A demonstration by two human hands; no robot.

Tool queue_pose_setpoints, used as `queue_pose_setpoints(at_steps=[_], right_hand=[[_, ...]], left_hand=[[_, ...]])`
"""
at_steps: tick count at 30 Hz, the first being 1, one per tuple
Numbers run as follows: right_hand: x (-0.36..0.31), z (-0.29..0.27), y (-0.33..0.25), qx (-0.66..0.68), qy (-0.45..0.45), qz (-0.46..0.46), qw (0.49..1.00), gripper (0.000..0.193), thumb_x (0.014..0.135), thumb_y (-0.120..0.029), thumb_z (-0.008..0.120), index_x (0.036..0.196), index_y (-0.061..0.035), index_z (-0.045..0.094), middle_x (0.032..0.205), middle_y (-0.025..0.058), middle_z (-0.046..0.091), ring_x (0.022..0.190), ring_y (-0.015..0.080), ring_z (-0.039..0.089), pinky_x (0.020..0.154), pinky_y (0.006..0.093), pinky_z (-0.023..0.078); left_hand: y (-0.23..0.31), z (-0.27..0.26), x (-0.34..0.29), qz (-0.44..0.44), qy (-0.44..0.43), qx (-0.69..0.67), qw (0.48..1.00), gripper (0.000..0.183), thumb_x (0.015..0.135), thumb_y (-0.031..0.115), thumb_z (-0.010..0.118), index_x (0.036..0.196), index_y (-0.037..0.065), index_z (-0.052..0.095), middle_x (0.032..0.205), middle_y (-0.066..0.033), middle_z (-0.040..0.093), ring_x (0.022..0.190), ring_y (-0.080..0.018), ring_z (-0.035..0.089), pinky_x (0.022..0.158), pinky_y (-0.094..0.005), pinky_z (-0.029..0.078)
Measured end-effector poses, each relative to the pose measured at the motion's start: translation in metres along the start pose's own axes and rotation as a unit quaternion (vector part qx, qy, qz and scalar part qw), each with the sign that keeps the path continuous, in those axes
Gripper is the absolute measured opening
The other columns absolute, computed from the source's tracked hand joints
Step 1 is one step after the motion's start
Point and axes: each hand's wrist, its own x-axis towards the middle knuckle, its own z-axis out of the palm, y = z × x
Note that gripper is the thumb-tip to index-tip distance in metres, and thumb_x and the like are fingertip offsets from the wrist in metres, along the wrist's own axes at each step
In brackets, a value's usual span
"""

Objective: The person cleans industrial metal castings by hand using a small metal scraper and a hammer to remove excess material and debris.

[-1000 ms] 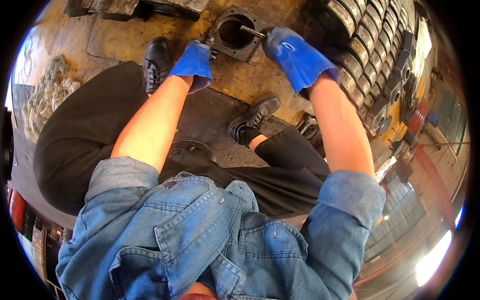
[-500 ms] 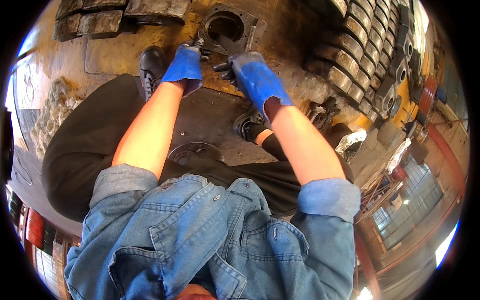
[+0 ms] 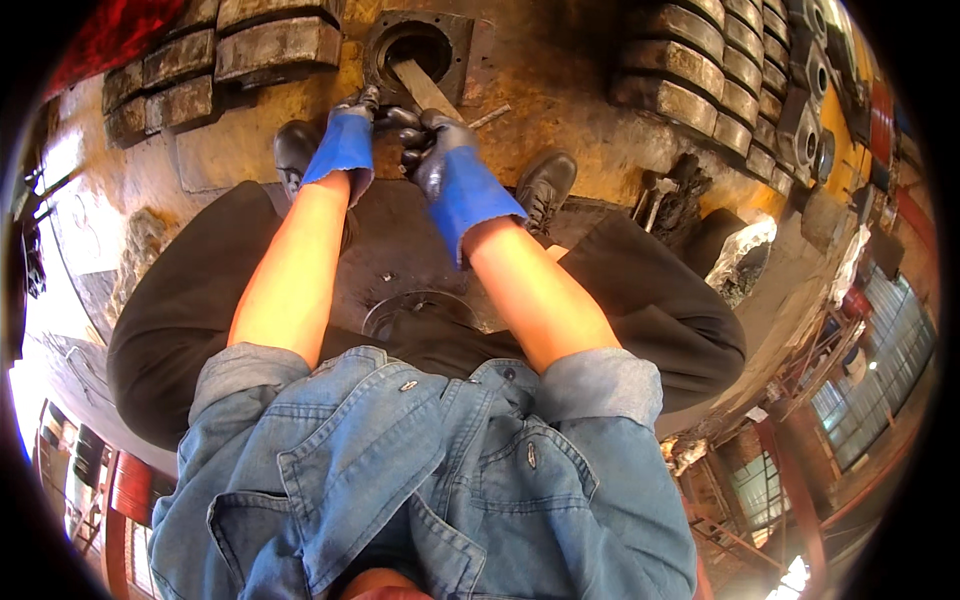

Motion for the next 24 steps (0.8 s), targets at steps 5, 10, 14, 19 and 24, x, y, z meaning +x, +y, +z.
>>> queue_pose_setpoints(at_steps=[5,10,14,19,24], right_hand=[[-0.024,-0.026,-0.035,-0.018,-0.129,0.062,0.99,0.017,0.085,-0.009,0.043,0.07,-0.0153,0.048,0.1,0.0112,0.069,0.054,0.0122,0.046,0.045,0.027,0.031],[-0.109,-0.046,-0.11,-0.115,-0.128,-0.014,0.985,0.011,0.087,-0.006,0.046,0.081,-0.0122,0.054,0.097,0.0132,0.069,0.051,0.0092,0.046,0.041,0.0248,0.03],[-0.214,-0.075,-0.186,-0.169,-0.106,-0.188,0.962,0.018,0.094,-0.018,0.056,0.103,-0.0027,0.056,0.093,0.009,0.068,0.052,0.0048,0.049,0.039,0.0196,0.035],[-0.33,-0.185,-0.269,-0.069,-0.101,-0.352,0.928,0.019,0.095,-0.021,0.05,0.091,-0.0046,0.058,0.097,0.0128,0.066,0.056,0.0104,0.049,0.04,0.0252,0.034],[-0.349,-0.374,-0.278,-0.095,0.146,-0.493,0.852,0.028,0.099,-0.019,0.038,0.12,-0.0049,0.05,0.108,0.0162,0.067,0.058,0.011,0.052,0.043,0.0228,0.039]], left_hand=[[-0.036,-0.009,0.064,0.216,-0.041,-0.14,0.965,0.037,0.094,0.033,0.057,0.116,0.003,0.057,0.087,-0.0174,0.068,0.07,-0.0299,0.064,0.062,-0.0387,0.052],[-0.023,0.008,0.086,0.202,-0.118,-0.236,0.943,0.029,0.093,0.028,0.059,0.104,0.002,0.061,0.09,-0.0153,0.069,0.063,-0.0241,0.066,0.053,-0.0343,0.052],[-0.021,0.013,0.051,0.197,-0.142,-0.127,0.962,0.042,0.098,0.044,0.043,0.117,0.009,0.058,0.112,-0.0086,0.065,0.093,-0.0208,0.063,0.081,-0.0337,0.049],[-0.018,-0.01,0.041,0.141,-0.129,-0.089,0.978,0.045,0.1,0.046,0.035,0.124,0.014,0.056,0.124,-0.0036,0.061,0.104,-0.0166,0.059,0.089,-0.0319,0.044],[-0.007,-0.004,0.051,0.115,-0.1,-0.111,0.982,0.038,0.101,0.044,0.033,0.123,0.022,0.054,0.119,-0.001,0.064,0.096,-0.0169,0.06,0.082,-0.0327,0.047]])
